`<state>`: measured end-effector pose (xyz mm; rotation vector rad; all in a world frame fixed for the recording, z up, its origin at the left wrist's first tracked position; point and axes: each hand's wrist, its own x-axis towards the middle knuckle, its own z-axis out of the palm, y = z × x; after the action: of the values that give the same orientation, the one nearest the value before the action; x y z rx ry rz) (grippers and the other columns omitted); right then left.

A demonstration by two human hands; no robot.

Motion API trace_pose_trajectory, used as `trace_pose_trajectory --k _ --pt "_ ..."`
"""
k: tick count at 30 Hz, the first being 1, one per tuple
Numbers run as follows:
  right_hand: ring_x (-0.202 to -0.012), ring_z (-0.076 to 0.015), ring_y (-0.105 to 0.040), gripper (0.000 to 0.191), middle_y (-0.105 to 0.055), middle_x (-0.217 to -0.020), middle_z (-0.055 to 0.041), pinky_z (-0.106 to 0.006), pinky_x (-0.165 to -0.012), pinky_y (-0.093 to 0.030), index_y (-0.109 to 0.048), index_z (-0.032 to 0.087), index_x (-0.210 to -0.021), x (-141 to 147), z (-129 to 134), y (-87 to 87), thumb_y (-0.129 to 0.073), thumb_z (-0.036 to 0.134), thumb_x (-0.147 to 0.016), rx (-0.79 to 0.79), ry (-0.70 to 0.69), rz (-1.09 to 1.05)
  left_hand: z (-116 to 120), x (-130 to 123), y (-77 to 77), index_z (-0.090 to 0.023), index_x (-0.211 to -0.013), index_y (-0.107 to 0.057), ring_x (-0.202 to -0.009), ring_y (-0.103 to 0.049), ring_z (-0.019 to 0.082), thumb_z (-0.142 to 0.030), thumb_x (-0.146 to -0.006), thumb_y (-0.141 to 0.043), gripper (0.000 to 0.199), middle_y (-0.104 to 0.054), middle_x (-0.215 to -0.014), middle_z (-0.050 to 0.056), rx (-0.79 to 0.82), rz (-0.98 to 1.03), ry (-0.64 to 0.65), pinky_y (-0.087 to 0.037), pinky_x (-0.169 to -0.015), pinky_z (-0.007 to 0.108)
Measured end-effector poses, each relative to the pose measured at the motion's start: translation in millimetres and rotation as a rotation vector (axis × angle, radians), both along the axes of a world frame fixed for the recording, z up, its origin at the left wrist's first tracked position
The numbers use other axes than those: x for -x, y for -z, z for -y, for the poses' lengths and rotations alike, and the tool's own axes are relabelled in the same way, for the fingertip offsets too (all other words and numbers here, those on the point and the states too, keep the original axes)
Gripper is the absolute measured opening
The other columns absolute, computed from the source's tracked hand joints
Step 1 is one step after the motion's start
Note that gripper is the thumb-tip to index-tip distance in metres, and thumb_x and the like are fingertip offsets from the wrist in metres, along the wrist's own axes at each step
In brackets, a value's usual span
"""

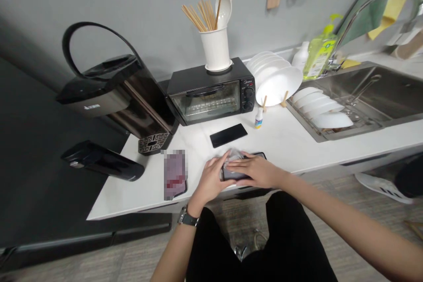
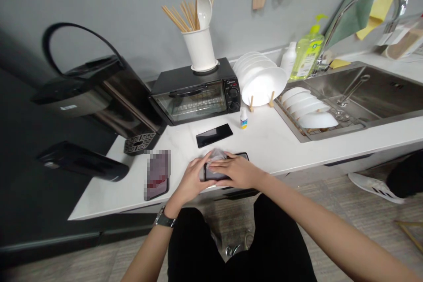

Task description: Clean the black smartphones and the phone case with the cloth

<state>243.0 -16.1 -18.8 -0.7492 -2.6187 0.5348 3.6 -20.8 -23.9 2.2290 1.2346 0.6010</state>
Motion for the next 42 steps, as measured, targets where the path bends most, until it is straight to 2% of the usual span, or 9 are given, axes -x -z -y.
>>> trace_pose_trajectory --k 6,10,15,18,23,27,32,38,42 --pt "-0.142 -0.0291 -0.052 0.059 -0.055 -0.154 -0.0100 -0.053 -0.125 -0.031 -0.047 0.025 -0.155 -60.3 35.6 -3.8 -0.058 0.048 -0.101 0.006 0.200 0.055 2.0 -7.1 -2.1 -0.039 -0.161 -0.024 -0.127 -0.056 0.030 -0.032 -0.074 -0.091 0.110 -0.064 -0.144 0.003 -0.041 0.016 -0.002 -0.037 -0.112 0.048" --pt "-0.139 -0.0281 -0.056 0.058 -0.059 -0.149 -0.0107 -0.051 -0.123 -0.034 -0.051 0.023 -0.151 -22.9 41.4 -3.8 -0.057 0.051 -0.101 0.049 0.070 0.001 0.6 -6.3 1.3 -0.037 -0.162 -0.026 -0.126 -0.056 0.030 -0.038 -0.076 -0.090 0.107 -0.065 -0.142 0.005 -0.052 0.020 0.025 -0.038 -0.111 0.047" --pt "-0.138 -0.0241 -0.056 0.051 -0.064 -0.144 -0.0095 -0.051 -0.127 -0.023 -0.056 0.023 -0.147 16.3 2.5 -0.9 -0.056 0.049 -0.103 0.004 -0.006 -0.037 -2.2 -1.3 4.6 -0.030 -0.161 -0.032 -0.123 -0.057 0.030 -0.033 -0.079 -0.087 0.099 -0.065 -0.136 0.009 -0.038 -0.003 0.001 -0.043 -0.107 0.044" --pt "-0.142 -0.0242 -0.052 0.058 -0.058 -0.150 -0.0111 -0.053 -0.128 -0.018 -0.048 0.024 -0.154 -13.2 -2.6 -0.9 -0.056 0.050 -0.103 -0.028 0.044 -0.002 -2.3 -1.9 3.8 -0.034 -0.162 -0.028 -0.126 -0.055 0.030 -0.034 -0.079 -0.087 0.102 -0.063 -0.141 0.007 -0.051 -0.013 -0.007 -0.039 -0.111 0.047" --pt "-0.139 -0.0286 -0.056 0.057 -0.057 -0.151 -0.0108 -0.054 -0.124 -0.031 -0.052 0.024 -0.151 -58.4 34.4 -7.4 -0.059 0.049 -0.101 0.005 0.230 0.047 0.2 -6.6 1.3 -0.038 -0.161 -0.026 -0.125 -0.055 0.030 -0.032 -0.075 -0.090 0.108 -0.064 -0.142 0.004 -0.056 0.012 -0.029 -0.038 -0.111 0.048" --pt "-0.137 -0.0279 -0.057 0.060 -0.060 -0.149 -0.0105 -0.051 -0.125 -0.031 -0.053 0.022 -0.150 -23.4 41.3 -5.9 -0.061 0.052 -0.099 0.050 0.116 -0.002 0.2 -5.0 2.2 -0.035 -0.161 -0.028 -0.126 -0.056 0.031 -0.036 -0.077 -0.088 0.104 -0.065 -0.141 0.006 -0.063 0.019 -0.006 -0.039 -0.109 0.049" --pt "-0.143 -0.0240 -0.051 0.056 -0.061 -0.148 -0.0083 -0.047 -0.126 -0.027 -0.054 0.024 -0.148 13.7 7.7 -5.2 -0.062 0.049 -0.099 0.057 -0.025 -0.036 -2.1 -0.6 5.7 -0.033 -0.162 -0.026 -0.123 -0.057 0.030 -0.036 -0.080 -0.085 0.101 -0.064 -0.142 0.008 -0.063 0.012 -0.004 -0.042 -0.107 0.048" --pt "-0.140 -0.0229 -0.054 0.047 -0.058 -0.151 -0.0045 -0.048 -0.125 -0.031 -0.054 0.030 -0.150 -49.7 8.1 -17.6 -0.056 0.041 -0.104 0.046 0.154 -0.064 -0.4 -3.2 2.6 -0.037 -0.163 -0.022 -0.126 -0.055 0.030 -0.032 -0.075 -0.090 0.111 -0.064 -0.143 0.003 -0.057 0.017 -0.023 -0.039 -0.112 0.048" --pt "-0.145 -0.0282 -0.048 0.061 -0.056 -0.153 -0.0095 -0.053 -0.125 -0.032 -0.045 0.025 -0.156 -60.0 15.1 -4.8 -0.060 0.045 -0.101 -0.027 0.162 0.010 1.2 -5.5 2.3 -0.037 -0.162 -0.025 -0.125 -0.056 0.030 -0.031 -0.075 -0.090 0.109 -0.064 -0.141 0.005 -0.065 0.029 -0.041 -0.040 -0.111 0.048"
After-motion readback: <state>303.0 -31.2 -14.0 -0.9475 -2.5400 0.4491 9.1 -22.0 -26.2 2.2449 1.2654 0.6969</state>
